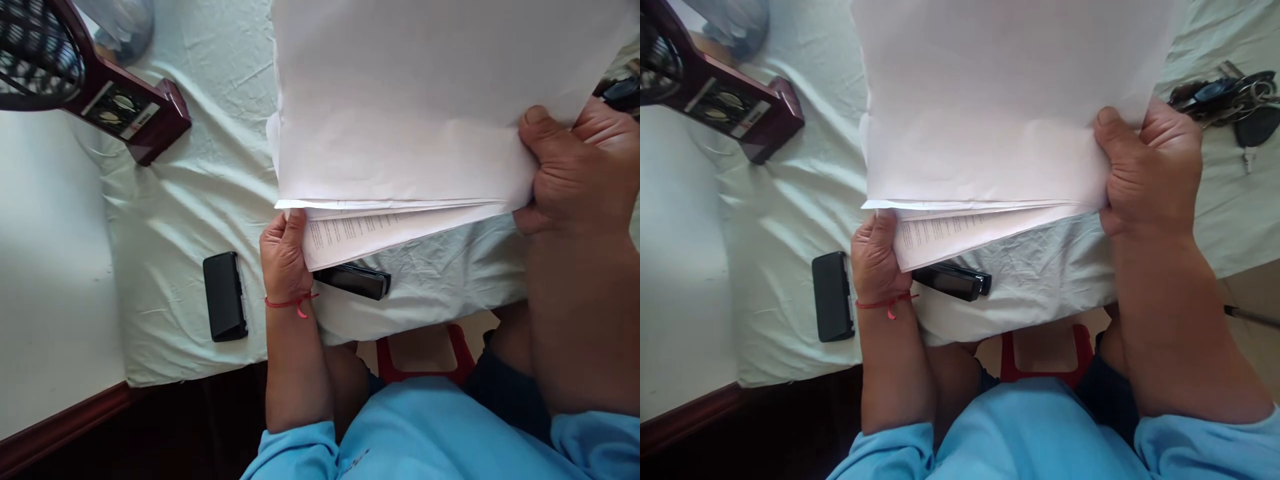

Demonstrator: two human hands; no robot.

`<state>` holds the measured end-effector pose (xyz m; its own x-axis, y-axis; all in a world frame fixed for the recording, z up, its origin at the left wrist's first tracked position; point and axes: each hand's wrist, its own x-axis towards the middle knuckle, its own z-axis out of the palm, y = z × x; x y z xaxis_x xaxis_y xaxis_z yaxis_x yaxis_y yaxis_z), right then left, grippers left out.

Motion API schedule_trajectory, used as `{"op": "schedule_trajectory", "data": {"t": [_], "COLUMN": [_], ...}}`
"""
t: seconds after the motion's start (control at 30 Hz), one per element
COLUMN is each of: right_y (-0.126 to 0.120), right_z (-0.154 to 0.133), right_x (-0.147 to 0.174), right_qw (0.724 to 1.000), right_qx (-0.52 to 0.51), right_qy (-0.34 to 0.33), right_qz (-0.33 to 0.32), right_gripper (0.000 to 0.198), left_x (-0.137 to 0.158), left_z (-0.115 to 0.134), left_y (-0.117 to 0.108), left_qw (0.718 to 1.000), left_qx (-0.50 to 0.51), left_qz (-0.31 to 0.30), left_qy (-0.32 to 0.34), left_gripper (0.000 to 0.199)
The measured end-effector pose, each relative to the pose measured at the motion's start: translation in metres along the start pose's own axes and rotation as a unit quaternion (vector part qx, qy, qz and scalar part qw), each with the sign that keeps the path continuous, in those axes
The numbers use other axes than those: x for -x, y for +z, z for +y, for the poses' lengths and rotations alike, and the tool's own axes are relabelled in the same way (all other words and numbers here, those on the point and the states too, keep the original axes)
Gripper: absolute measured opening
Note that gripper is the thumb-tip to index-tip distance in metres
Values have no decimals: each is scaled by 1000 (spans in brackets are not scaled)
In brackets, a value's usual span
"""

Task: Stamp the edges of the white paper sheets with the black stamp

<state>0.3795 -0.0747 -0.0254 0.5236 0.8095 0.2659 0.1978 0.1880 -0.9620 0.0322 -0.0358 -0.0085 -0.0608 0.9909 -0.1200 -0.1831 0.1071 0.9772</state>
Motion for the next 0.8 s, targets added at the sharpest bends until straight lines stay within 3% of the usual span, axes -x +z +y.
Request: {"op": "schedule_trajectory", "data": {"t": [0.13, 0.33, 0.47, 0.67, 0.8], "right_y": [-1, 4, 7, 6, 5], "right_z": [-4, -10, -13, -14, -13], "right_x": [-2, 1, 2, 2, 3], "right_qw": [1000, 1000, 999, 999, 999], "right_qx": [0, -14, -15, -22, -7], "right_qy": [-8, 10, 34, 37, 45], "right_qz": [15, 6, 13, 3, -14], "right_gripper": [42, 39, 42, 41, 45], "left_x": [0, 0, 1, -1, -2], "left_z": [3, 1, 0, -2, 1], "left_y": [0, -3, 1, 6, 4], "left_qw": [999, 999, 999, 997, 996], "left_qx": [-13, -29, -22, 41, 66], "left_qz": [-36, 23, 27, 63, 39], "left_qy": [-6, -12, -10, -18, -55], "left_gripper": [53, 57, 52, 56, 62]}}
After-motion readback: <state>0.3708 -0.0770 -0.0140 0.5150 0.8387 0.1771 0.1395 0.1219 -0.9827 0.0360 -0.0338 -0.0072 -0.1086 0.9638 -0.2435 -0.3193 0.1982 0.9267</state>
